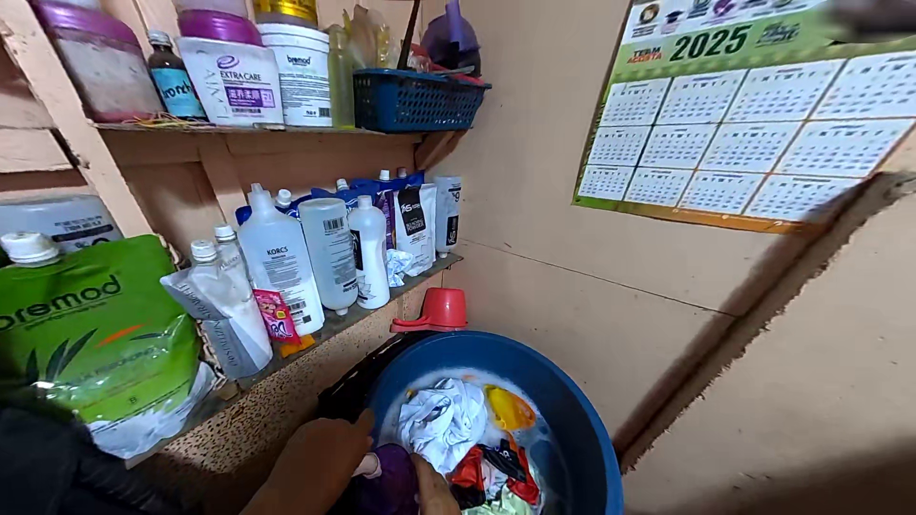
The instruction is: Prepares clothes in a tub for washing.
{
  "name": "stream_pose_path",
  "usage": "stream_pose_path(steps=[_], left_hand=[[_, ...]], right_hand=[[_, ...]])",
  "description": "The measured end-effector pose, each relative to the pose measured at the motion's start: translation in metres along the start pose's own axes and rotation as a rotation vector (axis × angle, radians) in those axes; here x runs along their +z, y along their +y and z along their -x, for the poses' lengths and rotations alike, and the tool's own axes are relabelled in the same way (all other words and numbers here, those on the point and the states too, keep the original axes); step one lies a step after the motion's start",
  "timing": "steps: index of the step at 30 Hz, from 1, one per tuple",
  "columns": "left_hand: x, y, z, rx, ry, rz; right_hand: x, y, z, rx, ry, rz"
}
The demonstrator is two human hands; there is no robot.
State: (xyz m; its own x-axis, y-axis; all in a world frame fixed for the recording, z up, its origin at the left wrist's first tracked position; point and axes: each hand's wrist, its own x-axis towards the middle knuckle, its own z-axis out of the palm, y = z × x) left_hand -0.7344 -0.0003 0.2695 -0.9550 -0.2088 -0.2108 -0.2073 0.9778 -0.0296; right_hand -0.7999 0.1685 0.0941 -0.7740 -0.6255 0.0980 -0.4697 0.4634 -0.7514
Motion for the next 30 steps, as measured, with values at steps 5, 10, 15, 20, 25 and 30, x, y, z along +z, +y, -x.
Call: stream_pose_path(steps=[5,10,15,20,25,30], left_hand=[[-0.001,-0.014,-0.022,-0.265,-0.277,0.567],[0.011,-0.027,-0.015,-0.297,-0.289,1.029],[0.016,-0.028,-0.009,-0.288,-0.254,1.135],[0.022,-0.026,-0.012,-0.198,-0.153,0.694],[0.02,-0.024,-0.009,-0.214,-0.096,0.448],[0.027,-0.023,-0.007,-0.207,-0.057,0.497]], right_hand=[[0.004,-0.002,0.003,0.031,0.02,-0.034],[0.009,0.0,0.006,0.05,0.048,-0.029],[0.011,-0.002,0.005,0.027,0.082,-0.016],[0.011,-0.003,0.004,0.028,0.061,0.004],[0.012,-0.002,0.007,0.035,0.049,-0.002],[0.012,0.0,0.01,0.036,0.048,-0.019]])
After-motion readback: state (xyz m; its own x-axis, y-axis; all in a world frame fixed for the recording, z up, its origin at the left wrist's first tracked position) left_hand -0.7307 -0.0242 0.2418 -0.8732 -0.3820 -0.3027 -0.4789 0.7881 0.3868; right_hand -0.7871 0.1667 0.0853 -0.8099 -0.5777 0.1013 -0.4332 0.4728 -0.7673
